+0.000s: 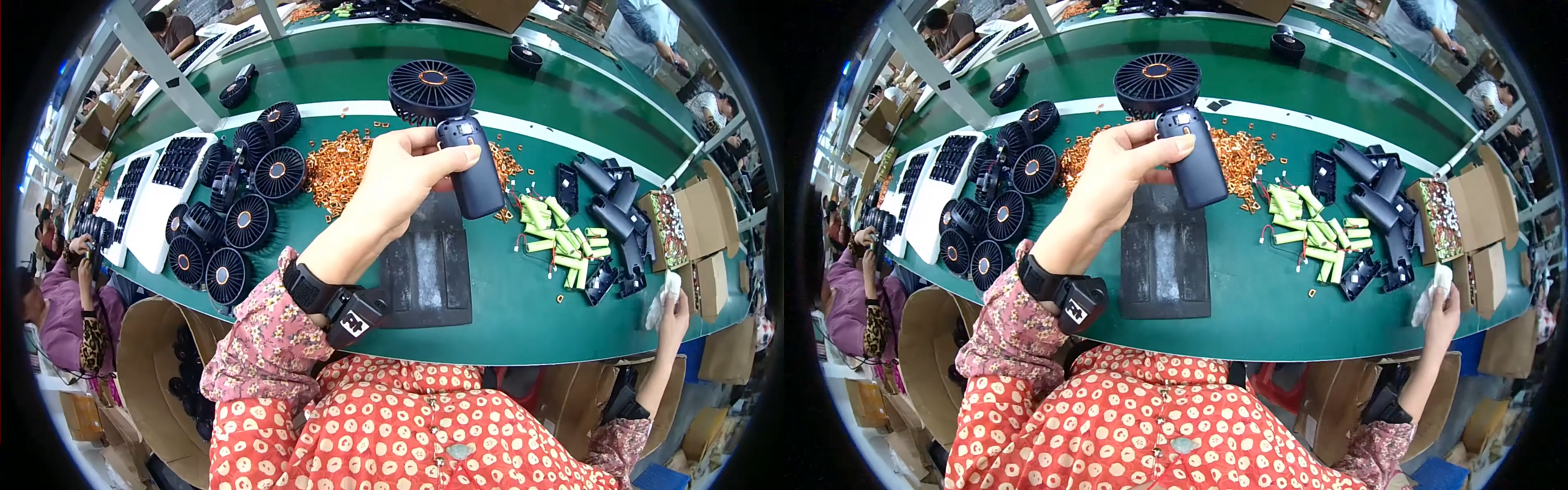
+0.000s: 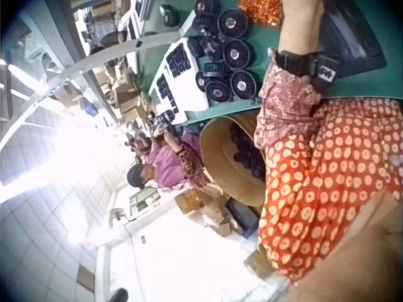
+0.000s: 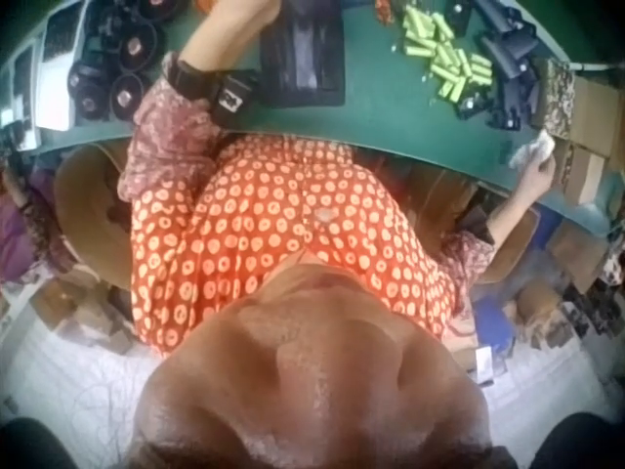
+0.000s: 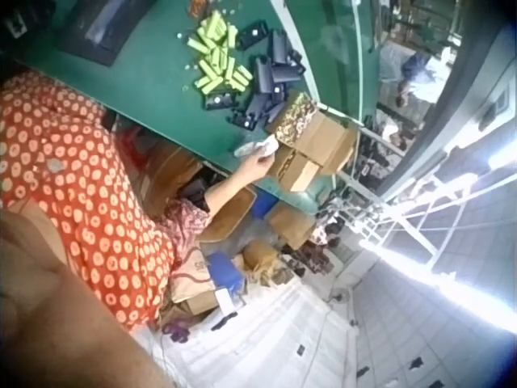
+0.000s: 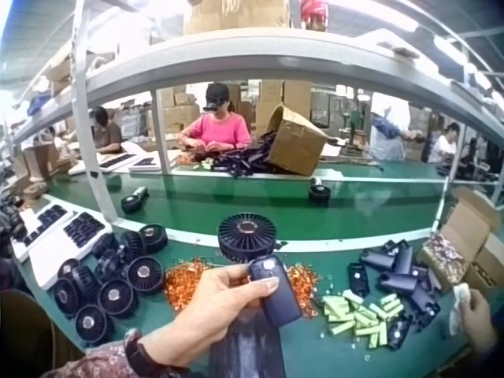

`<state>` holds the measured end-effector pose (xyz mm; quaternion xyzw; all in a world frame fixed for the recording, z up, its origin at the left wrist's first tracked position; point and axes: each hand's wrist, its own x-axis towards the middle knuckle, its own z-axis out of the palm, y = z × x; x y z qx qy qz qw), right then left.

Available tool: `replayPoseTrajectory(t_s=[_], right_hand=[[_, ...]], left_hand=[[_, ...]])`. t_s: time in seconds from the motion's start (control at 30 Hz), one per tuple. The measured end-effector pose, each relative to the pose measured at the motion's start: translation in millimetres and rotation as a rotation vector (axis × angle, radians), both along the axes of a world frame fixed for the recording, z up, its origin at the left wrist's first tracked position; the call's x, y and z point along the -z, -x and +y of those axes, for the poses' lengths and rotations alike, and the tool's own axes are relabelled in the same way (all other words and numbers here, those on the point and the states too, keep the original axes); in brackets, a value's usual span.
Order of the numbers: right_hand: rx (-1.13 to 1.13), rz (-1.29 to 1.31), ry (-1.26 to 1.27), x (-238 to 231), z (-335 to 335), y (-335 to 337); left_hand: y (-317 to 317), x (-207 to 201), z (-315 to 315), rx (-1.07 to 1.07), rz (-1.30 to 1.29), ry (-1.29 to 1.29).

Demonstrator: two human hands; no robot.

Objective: Assembling handheld portable fans by installing batteries and testing components on a production line.

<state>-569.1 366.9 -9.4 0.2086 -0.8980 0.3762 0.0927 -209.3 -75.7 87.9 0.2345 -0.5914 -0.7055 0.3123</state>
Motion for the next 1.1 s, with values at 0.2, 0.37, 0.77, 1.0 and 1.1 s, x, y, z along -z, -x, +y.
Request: replayPoseTrajectory(t_s=[0.2, 0.37, 0.77, 1.0, 1.1], right_hand=[[0.267, 0.046, -0.77, -30.1, -49.7, -46.8], [-0.263, 0.099, -0.135, -87.9, -166.1, -79.6], [-1.026, -0.992, 0.531, -99.5, -444.3, -61.6], [-0.86, -0.967, 0.491, -62.4, -511.5, -31.2], [-0.818, -0.976, 0.423, -37.3, -545.2, -20.5]], left_hand=[[5.0, -4.6, -49.8, 0.299, -0.145, -0.047], [25.3, -3.6, -90.4, 0.556, -0.165, -0.13], [95.4, 18.3, -171.5, 0.757, -0.246, -0.216], [127.9, 54.2, -268.6, 0.484, -0.299, -0.237], [139.4, 77.3, -323.6, 0.425, -0.4, -0.174]])
